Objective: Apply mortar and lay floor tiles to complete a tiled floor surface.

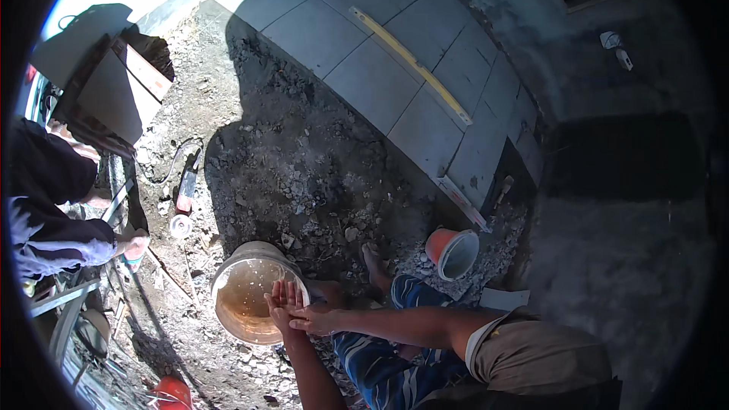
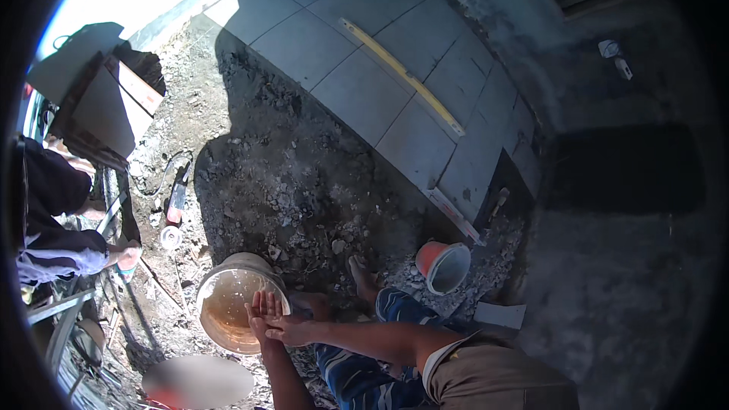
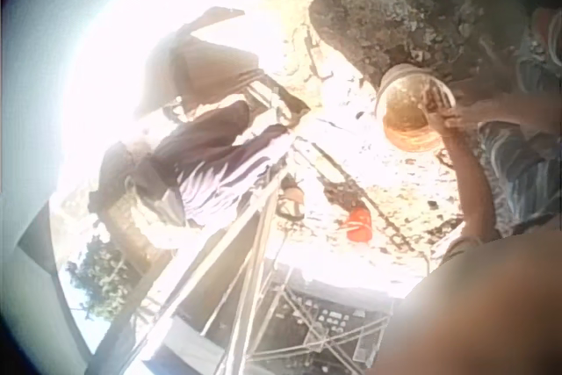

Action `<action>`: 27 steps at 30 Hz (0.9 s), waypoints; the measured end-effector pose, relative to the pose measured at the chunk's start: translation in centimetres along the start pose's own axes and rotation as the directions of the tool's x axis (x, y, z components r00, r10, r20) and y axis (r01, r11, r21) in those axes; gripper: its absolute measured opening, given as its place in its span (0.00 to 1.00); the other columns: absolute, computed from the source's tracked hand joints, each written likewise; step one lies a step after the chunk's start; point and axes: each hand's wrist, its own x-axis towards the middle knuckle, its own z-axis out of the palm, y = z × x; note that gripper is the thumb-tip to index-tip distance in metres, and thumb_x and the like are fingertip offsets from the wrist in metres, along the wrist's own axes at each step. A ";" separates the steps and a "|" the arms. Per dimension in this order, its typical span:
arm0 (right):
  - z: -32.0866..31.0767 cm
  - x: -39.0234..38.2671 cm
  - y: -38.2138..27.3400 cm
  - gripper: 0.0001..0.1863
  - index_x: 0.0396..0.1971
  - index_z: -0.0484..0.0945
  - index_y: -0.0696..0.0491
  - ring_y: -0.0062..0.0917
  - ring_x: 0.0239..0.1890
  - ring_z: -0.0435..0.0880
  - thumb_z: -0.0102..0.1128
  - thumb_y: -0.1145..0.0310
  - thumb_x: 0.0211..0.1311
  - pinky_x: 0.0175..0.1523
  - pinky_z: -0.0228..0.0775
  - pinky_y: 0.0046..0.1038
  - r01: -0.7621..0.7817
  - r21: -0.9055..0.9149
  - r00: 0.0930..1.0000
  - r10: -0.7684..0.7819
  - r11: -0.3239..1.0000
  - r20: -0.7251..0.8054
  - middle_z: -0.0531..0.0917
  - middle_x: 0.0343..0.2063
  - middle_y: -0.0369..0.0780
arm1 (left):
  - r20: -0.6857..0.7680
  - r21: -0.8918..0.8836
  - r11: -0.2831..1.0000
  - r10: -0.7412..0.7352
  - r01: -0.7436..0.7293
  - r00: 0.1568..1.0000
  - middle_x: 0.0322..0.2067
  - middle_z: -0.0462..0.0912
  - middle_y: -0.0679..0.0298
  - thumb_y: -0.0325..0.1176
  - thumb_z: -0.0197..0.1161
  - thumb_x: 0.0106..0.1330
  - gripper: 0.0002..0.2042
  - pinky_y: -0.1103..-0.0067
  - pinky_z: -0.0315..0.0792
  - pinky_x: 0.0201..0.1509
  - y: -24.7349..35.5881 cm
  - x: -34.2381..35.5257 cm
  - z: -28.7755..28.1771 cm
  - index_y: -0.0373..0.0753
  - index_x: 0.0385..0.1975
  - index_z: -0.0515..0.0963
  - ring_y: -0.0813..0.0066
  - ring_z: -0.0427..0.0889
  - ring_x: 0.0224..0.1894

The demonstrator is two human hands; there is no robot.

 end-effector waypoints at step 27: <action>-25.6 -69.5 19.8 0.23 0.37 0.84 0.56 0.43 0.38 0.88 0.59 0.47 0.67 0.49 0.79 0.44 -0.337 -0.134 0.504 0.058 0.932 -0.862 0.86 0.31 0.50 | 0.015 0.979 -0.205 0.053 -0.004 0.998 0.37 0.88 0.62 0.44 0.72 0.66 0.19 0.69 0.77 0.28 -15.6 -20.6 14.1 0.42 0.51 0.84 0.68 0.84 0.29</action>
